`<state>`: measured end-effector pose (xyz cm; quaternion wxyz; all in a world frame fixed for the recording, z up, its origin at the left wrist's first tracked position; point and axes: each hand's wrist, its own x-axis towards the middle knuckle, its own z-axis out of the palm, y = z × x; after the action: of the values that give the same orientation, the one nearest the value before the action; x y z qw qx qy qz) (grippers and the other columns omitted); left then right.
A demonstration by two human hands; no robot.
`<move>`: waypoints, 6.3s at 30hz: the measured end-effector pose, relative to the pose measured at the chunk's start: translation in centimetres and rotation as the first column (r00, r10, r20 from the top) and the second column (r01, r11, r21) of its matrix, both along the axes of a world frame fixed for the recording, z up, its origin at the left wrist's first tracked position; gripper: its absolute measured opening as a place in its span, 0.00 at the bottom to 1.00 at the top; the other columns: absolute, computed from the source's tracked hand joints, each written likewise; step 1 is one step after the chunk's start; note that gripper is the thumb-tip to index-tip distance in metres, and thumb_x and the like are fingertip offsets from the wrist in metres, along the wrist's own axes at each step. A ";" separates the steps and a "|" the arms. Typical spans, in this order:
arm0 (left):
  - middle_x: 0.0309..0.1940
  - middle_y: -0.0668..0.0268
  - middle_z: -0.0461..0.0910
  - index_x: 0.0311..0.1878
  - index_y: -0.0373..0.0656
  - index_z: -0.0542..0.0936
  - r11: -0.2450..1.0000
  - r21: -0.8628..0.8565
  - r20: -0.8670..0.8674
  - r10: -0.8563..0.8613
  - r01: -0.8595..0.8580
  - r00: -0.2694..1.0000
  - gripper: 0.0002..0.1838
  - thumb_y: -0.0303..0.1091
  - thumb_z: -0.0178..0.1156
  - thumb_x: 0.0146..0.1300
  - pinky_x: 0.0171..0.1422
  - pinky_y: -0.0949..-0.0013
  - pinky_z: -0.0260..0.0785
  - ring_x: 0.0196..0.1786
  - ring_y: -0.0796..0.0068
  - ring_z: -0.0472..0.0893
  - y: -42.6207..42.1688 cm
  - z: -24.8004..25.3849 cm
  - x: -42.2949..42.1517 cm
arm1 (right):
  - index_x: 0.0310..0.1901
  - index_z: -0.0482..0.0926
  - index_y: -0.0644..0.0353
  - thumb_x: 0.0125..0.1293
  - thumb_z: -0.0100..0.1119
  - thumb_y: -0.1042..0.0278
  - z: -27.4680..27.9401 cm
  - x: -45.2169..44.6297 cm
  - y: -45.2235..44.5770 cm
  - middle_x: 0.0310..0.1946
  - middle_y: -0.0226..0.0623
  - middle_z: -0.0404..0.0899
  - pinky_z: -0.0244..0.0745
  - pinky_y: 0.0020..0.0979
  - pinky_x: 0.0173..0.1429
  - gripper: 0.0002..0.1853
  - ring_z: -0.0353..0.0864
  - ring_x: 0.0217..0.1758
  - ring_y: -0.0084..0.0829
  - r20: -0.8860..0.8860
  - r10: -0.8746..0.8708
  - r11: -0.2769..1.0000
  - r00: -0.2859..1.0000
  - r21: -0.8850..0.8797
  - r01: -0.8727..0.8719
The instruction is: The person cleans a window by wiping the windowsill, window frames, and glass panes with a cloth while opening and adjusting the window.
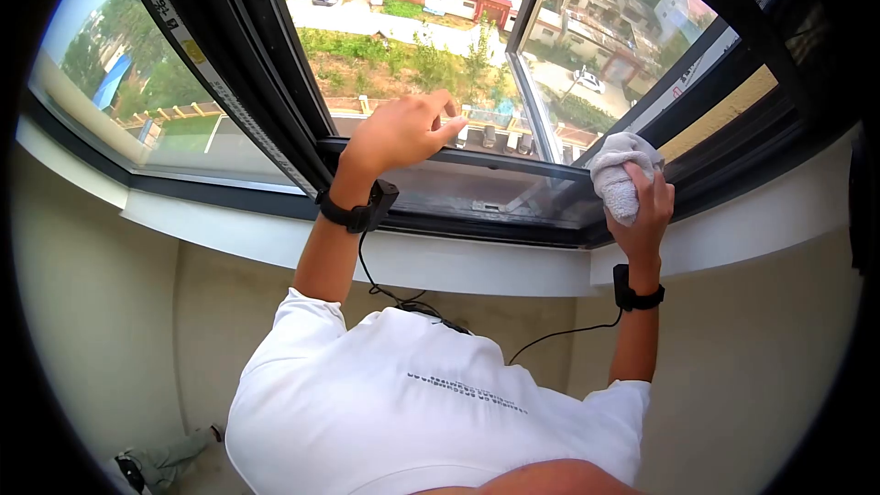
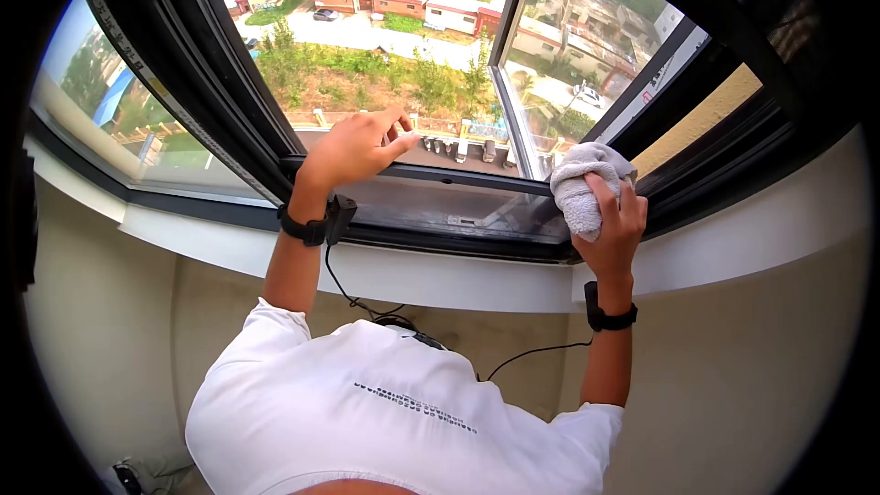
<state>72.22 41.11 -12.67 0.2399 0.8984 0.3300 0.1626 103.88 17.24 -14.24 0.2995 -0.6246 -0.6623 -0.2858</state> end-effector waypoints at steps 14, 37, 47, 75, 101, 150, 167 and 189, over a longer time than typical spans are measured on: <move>0.36 0.51 0.88 0.53 0.40 0.81 0.998 -0.060 0.032 0.014 -0.012 0.999 0.23 0.52 0.56 0.74 0.50 0.54 0.77 0.41 0.52 0.87 -0.7 0.9 -0.3 | 0.60 0.81 0.47 0.41 0.82 0.66 7.3 -2.7 3.7 0.40 0.40 0.81 0.73 0.41 0.44 0.38 0.81 0.41 0.45 -0.049 0.365 0.928 0.930 -0.060 -0.368; 0.33 0.58 0.87 0.50 0.41 0.80 1.000 -0.022 0.069 -0.008 0.010 0.998 0.21 0.53 0.58 0.75 0.46 0.59 0.77 0.39 0.58 0.88 -0.6 0.4 -0.3 | 0.74 0.67 0.55 0.58 0.79 0.60 23.9 4.1 -2.9 0.70 0.44 0.72 0.69 0.50 0.79 0.43 0.73 0.73 0.47 0.223 -0.280 0.901 0.934 0.398 0.175; 0.34 0.57 0.86 0.48 0.41 0.80 1.000 0.004 0.049 0.005 -0.005 0.999 0.20 0.51 0.58 0.75 0.47 0.58 0.76 0.40 0.57 0.87 -0.4 0.1 -0.1 | 0.69 0.69 0.66 0.57 0.82 0.57 20.9 5.9 -3.1 0.66 0.48 0.72 0.75 0.47 0.74 0.43 0.76 0.69 0.45 0.223 -0.399 0.825 0.889 0.511 0.242; 0.30 0.58 0.83 0.46 0.38 0.79 0.999 -0.010 0.124 0.033 -0.032 0.992 0.18 0.47 0.60 0.74 0.39 0.63 0.73 0.30 0.65 0.81 -0.6 0.4 -0.1 | 0.65 0.75 0.41 0.50 0.80 0.66 14.8 1.0 4.0 0.58 0.41 0.81 0.84 0.48 0.57 0.38 0.84 0.60 0.50 0.314 -0.339 0.939 0.887 0.170 0.298; 0.35 0.52 0.86 0.49 0.42 0.80 1.000 -0.022 0.093 -0.006 0.008 0.996 0.20 0.52 0.58 0.74 0.44 0.52 0.77 0.36 0.49 0.86 -0.7 0.6 -0.2 | 0.61 0.75 0.49 0.47 0.78 0.77 10.9 -0.3 4.0 0.65 0.45 0.68 0.76 0.50 0.69 0.37 0.74 0.71 0.56 -0.051 -0.225 0.974 0.973 0.003 0.225; 0.34 0.56 0.83 0.52 0.40 0.80 0.999 -0.030 0.068 0.015 -0.013 0.998 0.21 0.50 0.59 0.75 0.42 0.61 0.74 0.34 0.61 0.83 -1.2 0.9 0.0 | 0.56 0.76 0.54 0.51 0.74 0.68 9.4 -0.3 -2.1 0.52 0.44 0.85 0.80 0.45 0.62 0.28 0.86 0.56 0.52 -0.219 -0.543 0.774 0.811 0.244 0.585; 0.34 0.58 0.86 0.51 0.43 0.81 1.000 -0.014 0.042 0.006 -0.005 0.999 0.22 0.55 0.57 0.74 0.41 0.60 0.75 0.34 0.60 0.85 -0.9 0.6 0.0 | 0.51 0.79 0.61 0.56 0.71 0.71 6.8 3.3 -2.1 0.48 0.38 0.85 0.79 0.38 0.62 0.20 0.85 0.52 0.34 -0.477 -0.178 0.798 0.861 0.442 0.410; 0.33 0.58 0.86 0.48 0.41 0.83 0.987 0.156 0.107 -0.059 0.041 0.993 0.19 0.49 0.60 0.73 0.41 0.63 0.76 0.34 0.64 0.86 -0.4 -1.2 0.0 | 0.61 0.76 0.52 0.47 0.73 0.66 0.6 -8.1 4.5 0.51 0.41 0.85 0.78 0.38 0.50 0.34 0.88 0.49 0.43 -0.592 0.071 0.977 0.803 -0.120 -0.175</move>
<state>72.23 40.72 -13.91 0.1918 0.9118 0.2799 0.2312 95.78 21.72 -13.61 0.4524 -0.6605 -0.5992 -0.0028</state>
